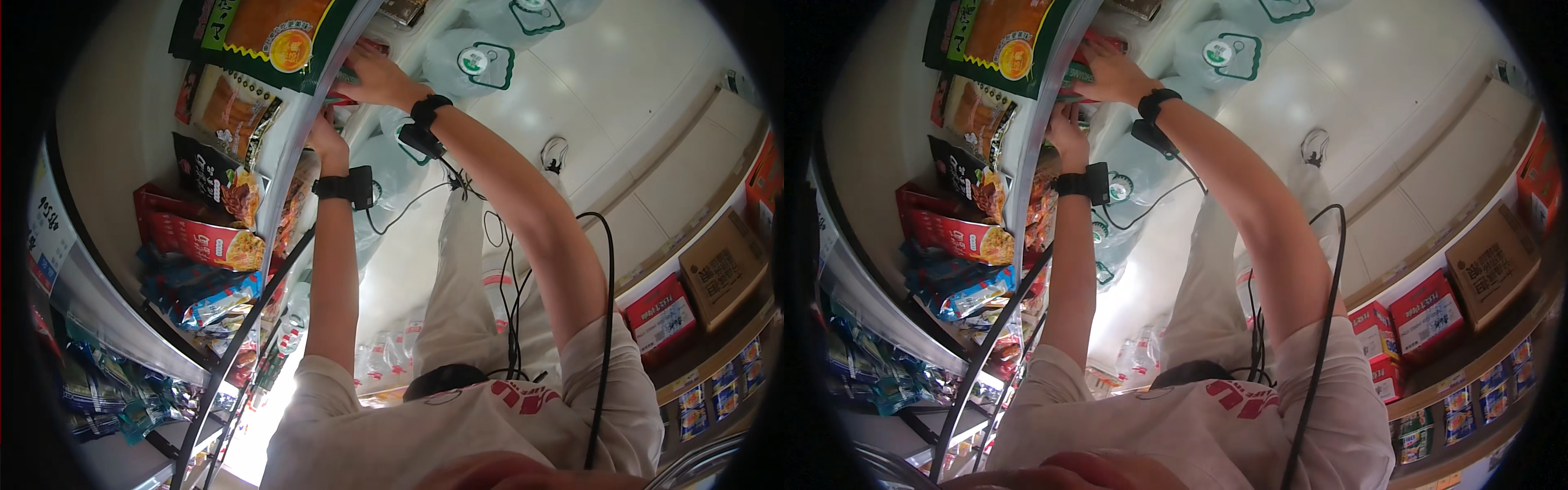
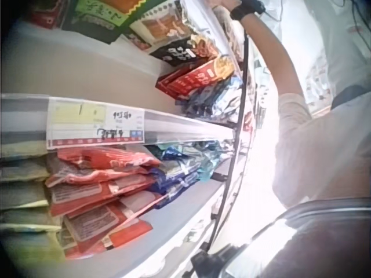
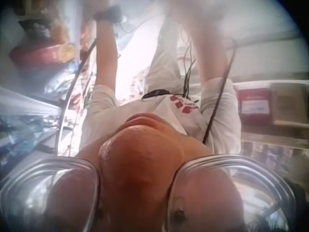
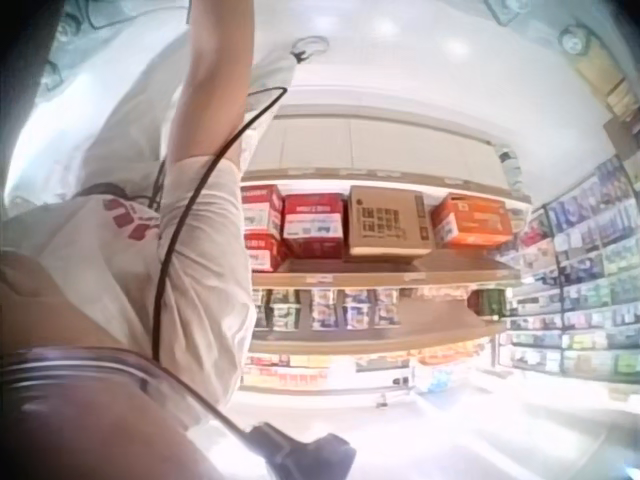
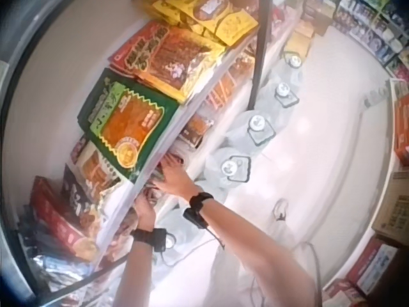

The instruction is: Picking up small green food packages from a shelf and wiping them with a cloth.

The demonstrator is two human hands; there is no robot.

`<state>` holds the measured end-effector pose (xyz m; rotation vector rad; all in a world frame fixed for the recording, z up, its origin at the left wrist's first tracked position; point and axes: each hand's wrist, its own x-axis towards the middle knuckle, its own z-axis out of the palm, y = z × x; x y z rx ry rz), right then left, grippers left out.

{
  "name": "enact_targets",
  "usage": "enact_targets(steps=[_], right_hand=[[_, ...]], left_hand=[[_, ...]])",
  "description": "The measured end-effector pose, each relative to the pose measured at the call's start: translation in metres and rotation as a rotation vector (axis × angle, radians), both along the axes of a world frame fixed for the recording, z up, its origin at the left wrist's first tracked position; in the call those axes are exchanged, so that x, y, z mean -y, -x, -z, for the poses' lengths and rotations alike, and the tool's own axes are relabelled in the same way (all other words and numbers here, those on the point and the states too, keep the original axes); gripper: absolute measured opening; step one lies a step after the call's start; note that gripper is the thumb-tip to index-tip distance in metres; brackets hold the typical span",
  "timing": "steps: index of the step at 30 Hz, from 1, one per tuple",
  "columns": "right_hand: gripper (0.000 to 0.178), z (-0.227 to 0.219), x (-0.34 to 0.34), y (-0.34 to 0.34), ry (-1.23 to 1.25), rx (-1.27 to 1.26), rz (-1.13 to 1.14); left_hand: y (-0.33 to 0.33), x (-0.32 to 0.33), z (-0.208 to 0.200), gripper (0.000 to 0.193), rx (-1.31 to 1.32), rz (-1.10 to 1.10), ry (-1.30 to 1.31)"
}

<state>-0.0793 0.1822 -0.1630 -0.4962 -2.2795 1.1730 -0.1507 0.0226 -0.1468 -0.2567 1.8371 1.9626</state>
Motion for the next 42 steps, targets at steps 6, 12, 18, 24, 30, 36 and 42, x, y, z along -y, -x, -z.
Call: enact_targets(steps=[6,12,18,24,30,36,42], right_hand=[[0.094,-0.037,0.025,-0.007,0.059,0.520,-0.198],[0.099,-0.049,0.037,-0.015,-0.012,0.406,-0.043],[0.066,-0.045,0.003,-0.016,0.340,0.224,-0.056],[0.034,-0.038,0.009,-0.088,0.687,0.037,0.183],[0.027,-0.029,0.010,-0.136,0.775,0.165,0.168],[0.027,-0.051,0.028,-0.139,0.845,0.122,0.132],[0.027,-0.033,0.032,-0.182,0.861,0.195,0.187]], left_hand=[[-0.024,0.015,-0.020,0.037,-0.056,0.027,0.187],[-0.033,0.017,-0.013,0.047,-0.011,0.138,0.138],[-0.024,0.054,-0.003,0.038,-0.047,0.320,0.240],[-0.028,0.116,0.029,0.044,-0.010,-0.161,0.261],[-0.009,0.123,0.061,0.043,-0.645,0.988,1.131],[0.080,0.109,0.060,0.091,-0.614,1.073,1.072],[0.069,0.071,0.058,0.099,-0.442,1.079,1.189]])
